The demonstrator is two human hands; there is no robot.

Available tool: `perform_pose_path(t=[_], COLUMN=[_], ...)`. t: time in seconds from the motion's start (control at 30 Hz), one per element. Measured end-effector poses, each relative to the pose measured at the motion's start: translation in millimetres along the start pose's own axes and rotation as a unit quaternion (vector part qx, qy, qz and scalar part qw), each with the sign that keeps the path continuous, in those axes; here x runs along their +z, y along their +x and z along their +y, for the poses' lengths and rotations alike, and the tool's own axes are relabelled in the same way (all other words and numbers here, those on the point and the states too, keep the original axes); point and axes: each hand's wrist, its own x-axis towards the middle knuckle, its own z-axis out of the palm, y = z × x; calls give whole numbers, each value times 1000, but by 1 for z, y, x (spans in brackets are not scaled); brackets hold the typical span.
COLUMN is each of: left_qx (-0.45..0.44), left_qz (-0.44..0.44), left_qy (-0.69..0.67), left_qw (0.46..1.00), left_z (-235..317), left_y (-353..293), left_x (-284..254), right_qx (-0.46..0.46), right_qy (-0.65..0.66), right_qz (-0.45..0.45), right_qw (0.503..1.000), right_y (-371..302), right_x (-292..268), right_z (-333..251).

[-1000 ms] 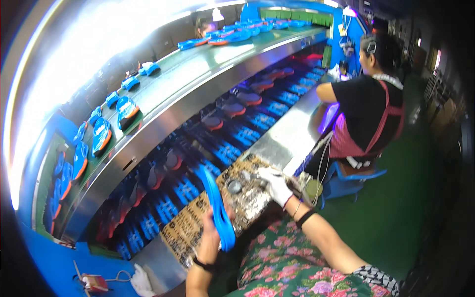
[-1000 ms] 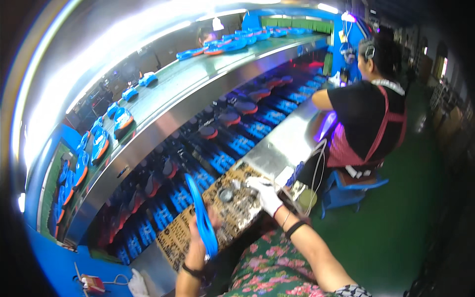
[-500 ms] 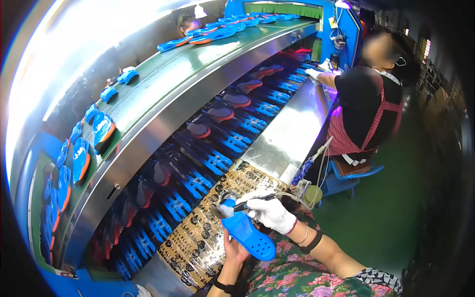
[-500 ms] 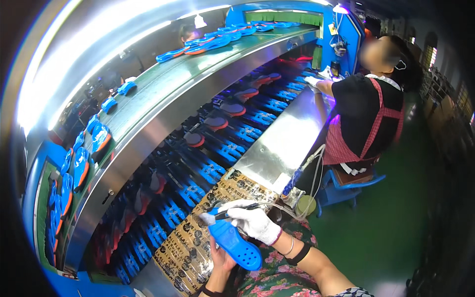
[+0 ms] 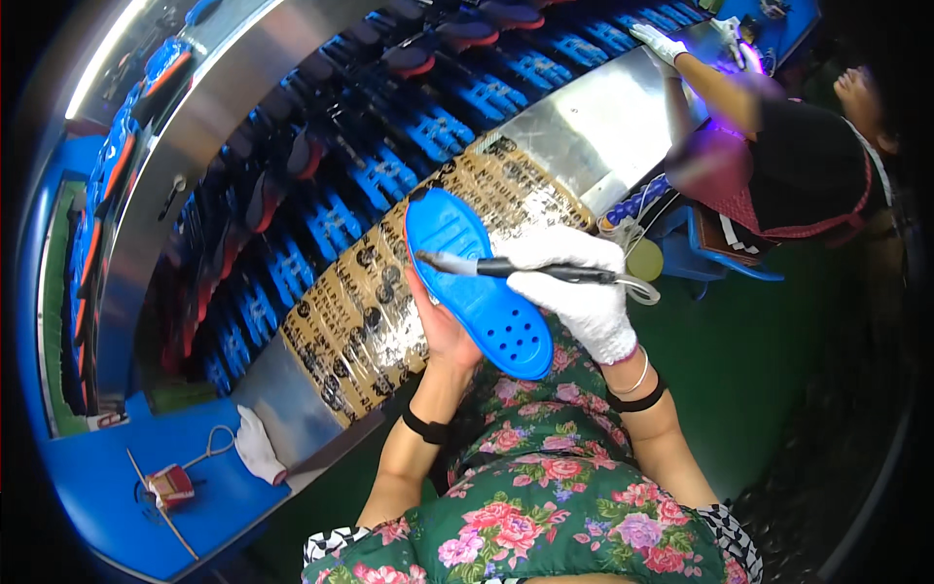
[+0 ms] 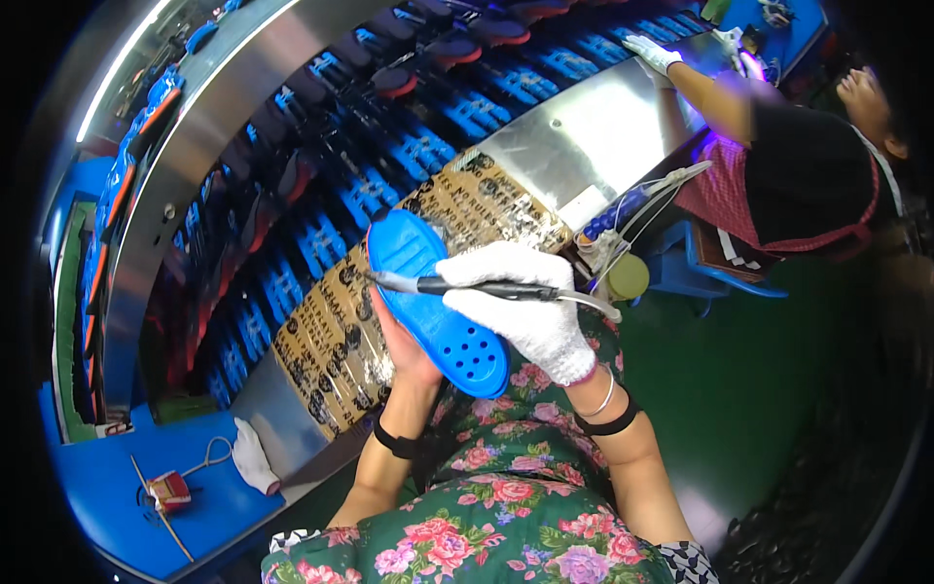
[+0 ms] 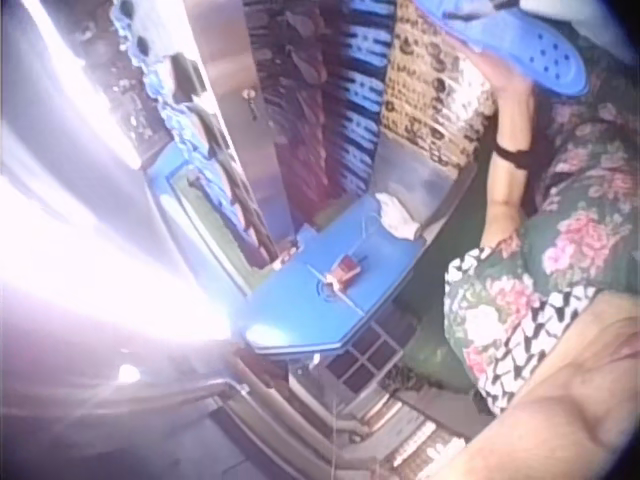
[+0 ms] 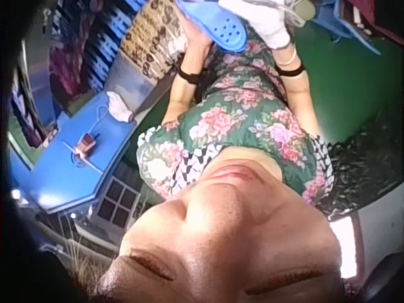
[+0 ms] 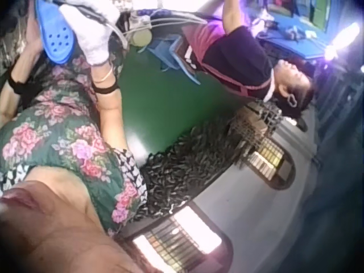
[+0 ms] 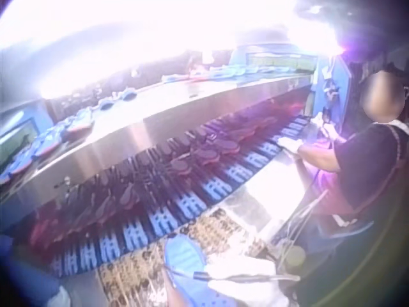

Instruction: Applying adhesive or liquid to the interior of blue shoe soles using a brush on an assembly line.

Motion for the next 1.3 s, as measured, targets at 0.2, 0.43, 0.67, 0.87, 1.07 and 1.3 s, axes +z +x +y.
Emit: perform_pose_path(t=[0.2,0.43,0.67,0.87,1.07,1.3], left_qx=[20,14,140,136,60,37], left_qz=[-41,-100,53,117,37,-109], left_qy=[30,-25,289,345,294,-15], left_qw=[999,995,945,921,953,993], left_z=[-17,-35,-53,-56,-34,-39], left_y=[-8,0,10,7,7,12], left_x=[17,26,11,40,5,41], right_qx=[-62,-226,-266,-225,-20,-212], right_qy=[-55,-171,-322,-208,-92,-156], right_qz=[29,44,-52,16,220,50], right_qw=[996,958,907,952,971,963], right_y=[-6,7,-5,-16,-36,-10], right_x=[-1,-2,-6,-5,80,-9], right_z=[-2,1,3,18,94,13])
